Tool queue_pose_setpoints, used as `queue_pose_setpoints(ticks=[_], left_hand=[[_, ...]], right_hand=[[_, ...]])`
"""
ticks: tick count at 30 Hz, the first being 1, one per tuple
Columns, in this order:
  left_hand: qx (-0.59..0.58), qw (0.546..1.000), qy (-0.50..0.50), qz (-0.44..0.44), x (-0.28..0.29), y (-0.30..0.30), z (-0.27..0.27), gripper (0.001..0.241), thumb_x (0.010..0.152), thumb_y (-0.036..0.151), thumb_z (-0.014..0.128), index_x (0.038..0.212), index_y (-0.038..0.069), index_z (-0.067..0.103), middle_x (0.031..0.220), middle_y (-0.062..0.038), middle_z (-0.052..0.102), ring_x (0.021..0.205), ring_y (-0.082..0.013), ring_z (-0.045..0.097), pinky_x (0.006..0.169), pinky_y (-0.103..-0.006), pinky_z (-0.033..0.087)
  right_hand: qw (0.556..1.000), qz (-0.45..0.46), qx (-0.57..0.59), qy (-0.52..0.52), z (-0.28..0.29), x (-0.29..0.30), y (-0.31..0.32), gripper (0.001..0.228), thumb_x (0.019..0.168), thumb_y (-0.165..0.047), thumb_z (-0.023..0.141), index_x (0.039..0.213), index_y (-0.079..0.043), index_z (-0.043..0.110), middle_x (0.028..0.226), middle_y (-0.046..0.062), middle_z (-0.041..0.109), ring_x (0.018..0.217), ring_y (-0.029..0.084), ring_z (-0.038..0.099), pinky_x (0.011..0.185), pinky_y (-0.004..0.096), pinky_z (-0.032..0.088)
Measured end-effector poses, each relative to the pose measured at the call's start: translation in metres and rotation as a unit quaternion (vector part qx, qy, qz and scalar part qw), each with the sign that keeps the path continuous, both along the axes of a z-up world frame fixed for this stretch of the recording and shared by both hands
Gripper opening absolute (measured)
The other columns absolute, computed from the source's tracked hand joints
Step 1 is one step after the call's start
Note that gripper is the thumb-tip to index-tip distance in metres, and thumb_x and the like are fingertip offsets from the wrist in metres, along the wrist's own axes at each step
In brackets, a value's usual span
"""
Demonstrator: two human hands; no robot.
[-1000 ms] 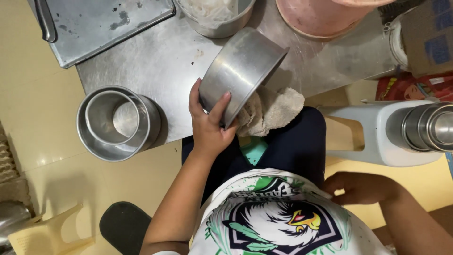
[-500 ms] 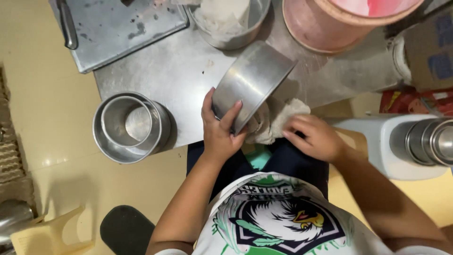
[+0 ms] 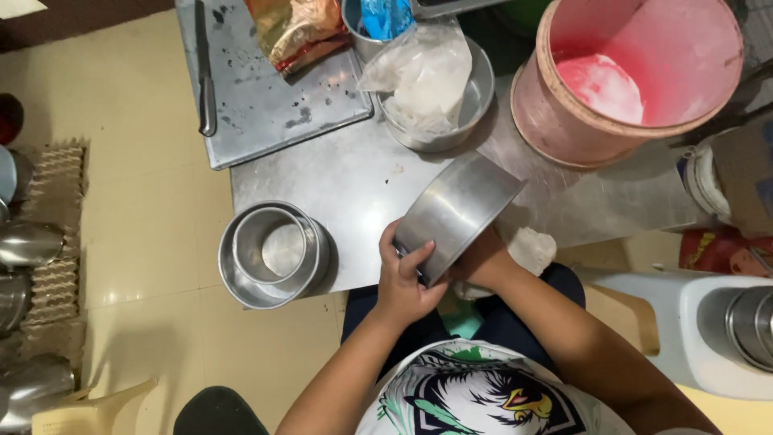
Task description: Wiping and stacking metal baking pans using a cloth.
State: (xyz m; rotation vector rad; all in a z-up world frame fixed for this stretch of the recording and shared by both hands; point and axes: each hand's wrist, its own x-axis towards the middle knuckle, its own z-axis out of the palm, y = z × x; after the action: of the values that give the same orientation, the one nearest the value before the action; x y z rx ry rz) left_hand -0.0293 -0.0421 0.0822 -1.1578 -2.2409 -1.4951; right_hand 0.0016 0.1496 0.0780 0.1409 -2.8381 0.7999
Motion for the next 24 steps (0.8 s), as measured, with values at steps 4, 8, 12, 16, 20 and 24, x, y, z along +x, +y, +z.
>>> queue_pose_setpoints(ticks=[4, 8, 12, 16, 20, 24], left_hand=[[0.011, 0.999, -0.047, -0.009, -0.001, 0.007, -0.004, 0.099, 0.072, 0.016, 0.089, 0.149, 0.032, 0.029, 0.154, -0.031, 0.027, 0.138, -0.0539, 0.043, 0.106, -0.0525, 0.051], [0.021, 1.0, -0.006, -0.011, -0.003, 0.01, -0.022, 0.105, 0.074, 0.013, 0.086, 0.155, 0.034, 0.022, 0.156, -0.031, 0.025, 0.14, -0.0552, 0.041, 0.11, -0.0569, 0.047], [0.023, 0.999, -0.032, -0.02, -0.002, 0.01, -0.054, 0.107, 0.087, 0.009, 0.077, 0.164, 0.037, 0.007, 0.167, -0.034, 0.013, 0.148, -0.0529, 0.039, 0.115, -0.0536, 0.048], [0.052, 0.997, -0.034, -0.043, -0.005, 0.016, -0.041, 0.114, 0.088, 0.011, 0.08, 0.165, 0.03, -0.002, 0.166, -0.032, 0.013, 0.152, -0.0581, 0.027, 0.122, -0.0582, 0.036], [0.023, 0.996, -0.087, -0.025, -0.017, 0.021, 0.034, 0.103, 0.081, 0.015, 0.08, 0.162, 0.023, 0.016, 0.162, -0.032, 0.016, 0.148, -0.0539, 0.029, 0.117, -0.0561, 0.038], [-0.085, 0.994, -0.044, -0.057, -0.032, 0.033, 0.094, 0.083, 0.072, 0.02, 0.078, 0.149, 0.022, 0.048, 0.157, -0.024, 0.036, 0.144, -0.0471, 0.037, 0.119, -0.0557, 0.033]], right_hand=[[1.0, 0.019, 0.019, 0.01, -0.017, 0.0, 0.006, 0.073, 0.077, -0.043, 0.073, 0.14, -0.011, 0.055, 0.144, 0.016, 0.054, 0.136, 0.038, 0.047, 0.116, 0.05, 0.033], [0.999, -0.015, 0.031, -0.004, -0.005, 0.0, 0.004, 0.073, 0.076, -0.045, 0.073, 0.138, -0.01, 0.056, 0.144, 0.017, 0.053, 0.135, 0.039, 0.046, 0.114, 0.052, 0.031], [0.995, -0.048, 0.071, 0.047, -0.012, 0.008, 0.009, 0.068, 0.079, -0.044, 0.069, 0.137, -0.011, 0.06, 0.143, 0.018, 0.056, 0.135, 0.04, 0.048, 0.115, 0.052, 0.032], [0.983, -0.112, 0.139, -0.043, -0.026, 0.01, 0.008, 0.062, 0.081, -0.044, 0.066, 0.135, -0.014, 0.064, 0.14, 0.015, 0.059, 0.133, 0.035, 0.051, 0.116, 0.054, 0.032], [0.965, -0.153, 0.212, 0.013, -0.034, 0.01, 0.0, 0.061, 0.083, -0.04, 0.063, 0.139, -0.016, 0.06, 0.145, 0.013, 0.056, 0.139, 0.034, 0.048, 0.117, 0.057, 0.03], [0.96, -0.141, 0.242, -0.007, -0.033, 0.008, -0.001, 0.073, 0.082, -0.04, 0.062, 0.149, -0.014, 0.049, 0.152, 0.017, 0.049, 0.141, 0.038, 0.043, 0.114, 0.058, 0.027]])
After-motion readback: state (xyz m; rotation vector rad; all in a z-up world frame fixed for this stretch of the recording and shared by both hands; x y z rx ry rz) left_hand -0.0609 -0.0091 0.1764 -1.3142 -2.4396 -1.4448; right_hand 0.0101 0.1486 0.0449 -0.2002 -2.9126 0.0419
